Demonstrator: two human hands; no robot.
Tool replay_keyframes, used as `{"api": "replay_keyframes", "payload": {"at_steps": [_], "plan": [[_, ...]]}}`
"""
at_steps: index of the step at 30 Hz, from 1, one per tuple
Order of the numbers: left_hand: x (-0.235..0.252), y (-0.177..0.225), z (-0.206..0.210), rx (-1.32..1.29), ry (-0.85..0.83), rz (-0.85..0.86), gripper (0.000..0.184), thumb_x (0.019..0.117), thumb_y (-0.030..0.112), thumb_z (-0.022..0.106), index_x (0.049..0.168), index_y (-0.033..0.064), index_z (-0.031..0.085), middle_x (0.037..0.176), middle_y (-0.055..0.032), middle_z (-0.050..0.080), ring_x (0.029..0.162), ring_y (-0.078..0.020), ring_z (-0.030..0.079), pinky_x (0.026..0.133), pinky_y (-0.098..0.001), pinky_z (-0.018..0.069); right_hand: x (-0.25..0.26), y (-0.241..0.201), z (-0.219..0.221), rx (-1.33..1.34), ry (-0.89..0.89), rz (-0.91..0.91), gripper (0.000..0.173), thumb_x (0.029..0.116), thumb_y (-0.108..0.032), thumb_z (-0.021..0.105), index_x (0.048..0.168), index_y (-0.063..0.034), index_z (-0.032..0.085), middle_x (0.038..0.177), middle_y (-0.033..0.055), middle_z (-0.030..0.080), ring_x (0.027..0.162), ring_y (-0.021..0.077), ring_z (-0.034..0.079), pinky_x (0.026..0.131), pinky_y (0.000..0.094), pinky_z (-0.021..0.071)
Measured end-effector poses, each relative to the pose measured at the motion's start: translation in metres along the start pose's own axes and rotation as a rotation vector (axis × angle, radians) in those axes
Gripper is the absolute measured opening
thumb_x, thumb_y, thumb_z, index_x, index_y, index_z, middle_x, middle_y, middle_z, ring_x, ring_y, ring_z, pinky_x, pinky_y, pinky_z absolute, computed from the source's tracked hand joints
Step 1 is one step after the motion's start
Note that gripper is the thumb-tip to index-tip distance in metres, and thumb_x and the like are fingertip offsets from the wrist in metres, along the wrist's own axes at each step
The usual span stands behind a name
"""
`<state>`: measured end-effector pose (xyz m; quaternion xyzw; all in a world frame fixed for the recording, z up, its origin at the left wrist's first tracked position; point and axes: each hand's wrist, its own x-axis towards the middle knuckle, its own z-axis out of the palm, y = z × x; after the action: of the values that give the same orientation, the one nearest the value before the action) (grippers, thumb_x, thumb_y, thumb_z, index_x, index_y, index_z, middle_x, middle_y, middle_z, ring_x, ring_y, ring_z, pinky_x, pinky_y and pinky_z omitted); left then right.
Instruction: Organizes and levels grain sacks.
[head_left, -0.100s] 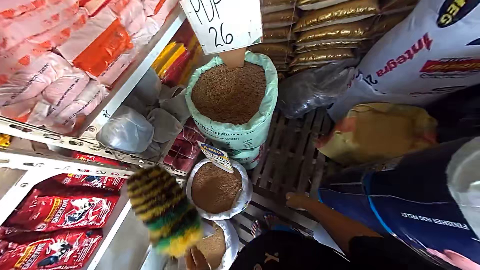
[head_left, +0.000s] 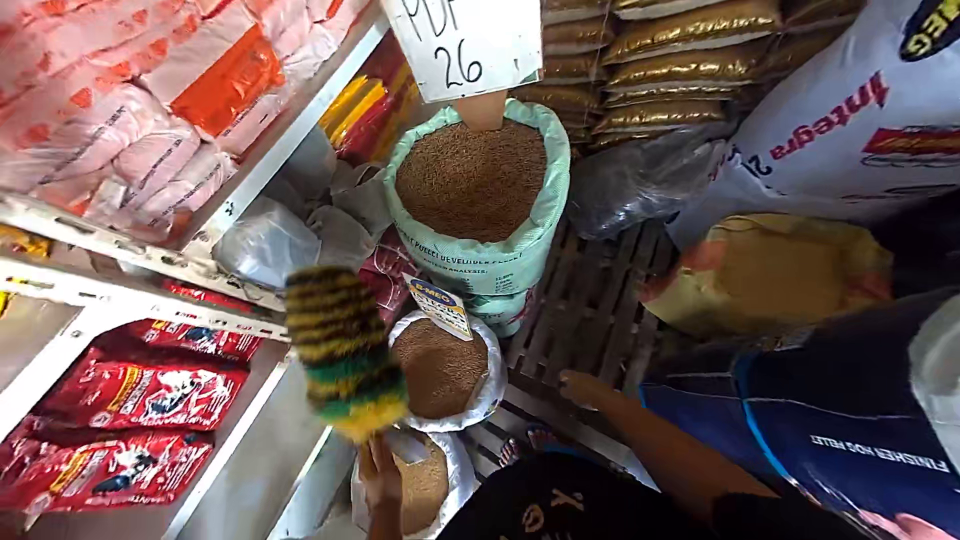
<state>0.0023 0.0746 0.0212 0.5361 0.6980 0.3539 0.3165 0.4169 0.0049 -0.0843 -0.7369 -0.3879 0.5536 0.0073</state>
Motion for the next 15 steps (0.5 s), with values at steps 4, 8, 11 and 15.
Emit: {"api": "replay_keyframes", "payload": {"at_steps": [4, 8, 11, 15], "plan": [[0.025, 0.029, 0.002, 0.077, -0.064, -0.049, 0.04, 0.1115, 0.019, 0.041, 0.131, -0.0121, 0.058, 0.122, -0.0298, 0.066, 0.115, -0.0349, 0.065, 0.105, -0.0494, 0.0489, -0.016, -0.036, 0.001, 0.22, 0.105, -0.132, 0.051, 0.1057, -0.021, 0.056, 0.15, 0.0007, 0.044, 0.15, 0.0246, 0.051, 0.139, 0.0357, 0.051, 0.116, 0.0521, 0.0401], [-0.036, -0.029, 0.017, -0.057, -0.012, -0.378, 0.047, 0.1137, 0.028, 0.035, 0.125, -0.0097, 0.061, 0.103, -0.0245, 0.068, 0.093, -0.0318, 0.066, 0.089, -0.0491, 0.0542, -0.023, -0.028, 0.012, 0.057, 0.066, -0.102, 0.046, 0.1069, -0.016, 0.054, 0.147, 0.0058, 0.047, 0.148, 0.0306, 0.05, 0.139, 0.0425, 0.049, 0.116, 0.0584, 0.0374], [-0.05, -0.069, 0.019, -0.279, 0.119, -0.564, 0.047, 0.1145, 0.032, 0.03, 0.122, -0.0059, 0.058, 0.075, -0.0105, 0.054, 0.061, -0.0206, 0.05, 0.062, -0.0407, 0.0492, -0.008, 0.012, 0.023, 0.008, 0.105, -0.035, 0.039, 0.107, -0.016, 0.053, 0.136, 0.0102, 0.056, 0.138, 0.0349, 0.056, 0.132, 0.0464, 0.053, 0.112, 0.0607, 0.0392], [-0.004, -0.055, -0.012, -0.268, 0.204, -0.731, 0.044, 0.1153, 0.028, 0.025, 0.132, -0.0055, 0.05, 0.092, -0.0173, 0.056, 0.074, -0.0264, 0.056, 0.071, -0.0432, 0.0521, -0.006, 0.037, 0.034, -0.025, 0.033, 0.059, 0.041, 0.1084, -0.019, 0.053, 0.138, 0.0098, 0.054, 0.141, 0.0333, 0.055, 0.136, 0.0445, 0.051, 0.116, 0.0584, 0.0368]]}}
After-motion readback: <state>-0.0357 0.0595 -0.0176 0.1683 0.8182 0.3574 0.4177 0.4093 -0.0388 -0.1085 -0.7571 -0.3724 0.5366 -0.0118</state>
